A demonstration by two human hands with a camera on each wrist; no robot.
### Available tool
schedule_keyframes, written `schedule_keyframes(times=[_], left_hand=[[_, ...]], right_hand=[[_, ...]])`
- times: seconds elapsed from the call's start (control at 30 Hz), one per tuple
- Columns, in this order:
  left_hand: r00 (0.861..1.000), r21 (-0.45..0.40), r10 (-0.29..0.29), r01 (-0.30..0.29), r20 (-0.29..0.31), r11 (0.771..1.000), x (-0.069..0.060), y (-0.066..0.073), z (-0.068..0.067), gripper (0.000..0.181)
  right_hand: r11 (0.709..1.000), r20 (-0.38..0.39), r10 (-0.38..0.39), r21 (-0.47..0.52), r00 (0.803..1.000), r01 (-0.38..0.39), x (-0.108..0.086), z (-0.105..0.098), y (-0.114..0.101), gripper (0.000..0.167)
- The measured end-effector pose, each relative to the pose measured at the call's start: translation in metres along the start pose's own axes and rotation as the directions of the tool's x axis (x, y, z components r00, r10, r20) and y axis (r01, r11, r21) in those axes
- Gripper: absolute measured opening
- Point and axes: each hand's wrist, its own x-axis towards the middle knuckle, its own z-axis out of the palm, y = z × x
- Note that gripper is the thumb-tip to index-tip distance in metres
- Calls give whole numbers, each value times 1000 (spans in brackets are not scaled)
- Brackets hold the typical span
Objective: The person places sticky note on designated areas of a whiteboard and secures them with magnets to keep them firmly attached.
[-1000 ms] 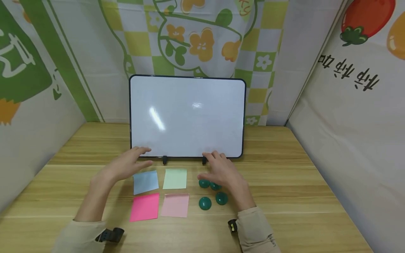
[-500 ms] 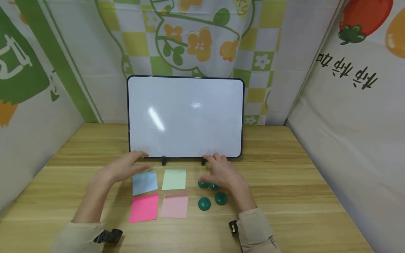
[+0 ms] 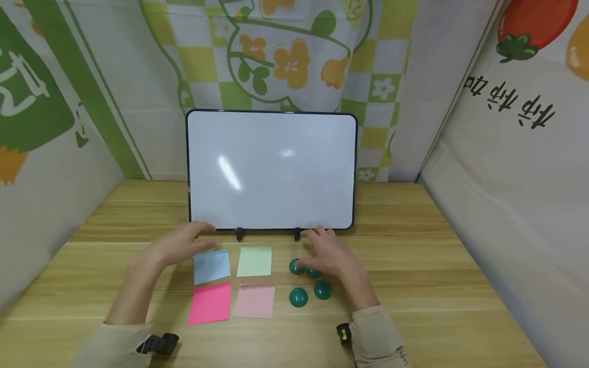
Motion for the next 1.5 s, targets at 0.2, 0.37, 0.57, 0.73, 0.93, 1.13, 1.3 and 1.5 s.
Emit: schedule_keyframes(times=[0.2, 0.37, 0.57, 0.73, 0.93, 1.13, 1.3, 1.5], left_hand=[[1000, 15, 18, -18, -13, 1000, 1, -2, -1, 52], [1000, 12, 14, -14, 4, 1000, 0, -2, -1, 51], [999, 10, 14, -14, 34, 1000, -1, -2, 1, 50], [999, 7, 1, -1, 40, 1000, -1, -3, 3, 49], [998, -13, -30, 31, 46, 999, -2, -3, 3, 50], [992, -29, -101, 103, 82, 994, -5, -2, 3, 50], [987, -17, -126, 128, 101, 992, -7, -2, 2, 50], [986, -15, -115, 118, 123, 993, -6, -3, 0, 52]], right_hand=[[1000, -8, -6, -12, 1000, 6, -1, -4, -2, 76], [1000, 3, -1, -18, 1000, 1, -2, -2, -2, 74], [1000, 21, 8, -19, 1000, -7, -3, 1, -2, 73], [1000, 29, 16, -10, 999, -15, -3, 3, -2, 72], [1000, 44, 26, -13, 999, -25, -3, 3, -2, 72], [999, 56, 27, -21, 998, -26, -6, 4, -2, 66], [1000, 69, -3, -28, 998, 5, -6, 4, -1, 62], [999, 97, 10, -34, 995, -7, -6, 4, -2, 68]])
